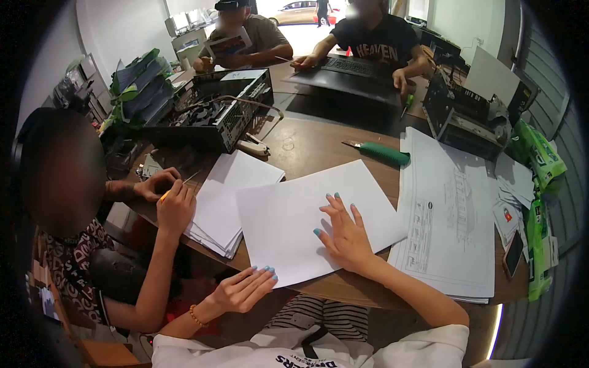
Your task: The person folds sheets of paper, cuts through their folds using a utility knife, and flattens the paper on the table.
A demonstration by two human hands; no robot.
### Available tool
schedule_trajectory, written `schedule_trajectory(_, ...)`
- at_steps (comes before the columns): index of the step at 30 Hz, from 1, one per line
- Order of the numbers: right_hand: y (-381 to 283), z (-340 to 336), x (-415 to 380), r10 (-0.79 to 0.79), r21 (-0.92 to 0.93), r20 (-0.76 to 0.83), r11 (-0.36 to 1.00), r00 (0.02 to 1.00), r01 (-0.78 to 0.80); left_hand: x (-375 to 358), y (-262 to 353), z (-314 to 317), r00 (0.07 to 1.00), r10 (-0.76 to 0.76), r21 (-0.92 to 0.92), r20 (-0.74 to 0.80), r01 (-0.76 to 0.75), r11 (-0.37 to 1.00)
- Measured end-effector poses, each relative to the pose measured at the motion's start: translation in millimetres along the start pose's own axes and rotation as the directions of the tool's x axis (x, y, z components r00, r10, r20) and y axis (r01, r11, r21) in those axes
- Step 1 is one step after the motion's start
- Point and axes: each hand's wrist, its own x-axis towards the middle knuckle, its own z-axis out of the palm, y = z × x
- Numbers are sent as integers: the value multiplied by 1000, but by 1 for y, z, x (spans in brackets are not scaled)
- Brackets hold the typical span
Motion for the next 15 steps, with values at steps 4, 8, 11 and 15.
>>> schedule_trajectory(4, -19, -33, 0, -380, 167, 14, 913, 925, 373, 38, 3, -37, 995, -100, 111, -13, 101, 989)
schedule_trajectory(8, -58, -68, -18, -447, 331, 99, 857, 889, 394, 72, 11, -64, 986, -147, 86, -83, 154, 984)
schedule_trajectory(11, -43, -66, -36, -414, 240, 39, 887, 909, 394, 73, 17, -70, 982, -91, -26, -168, 87, 996)
schedule_trajectory(15, -42, -95, -45, -187, 394, -251, 876, 950, 277, 46, 14, -50, 821, 34, 74, -570, 10, 997)
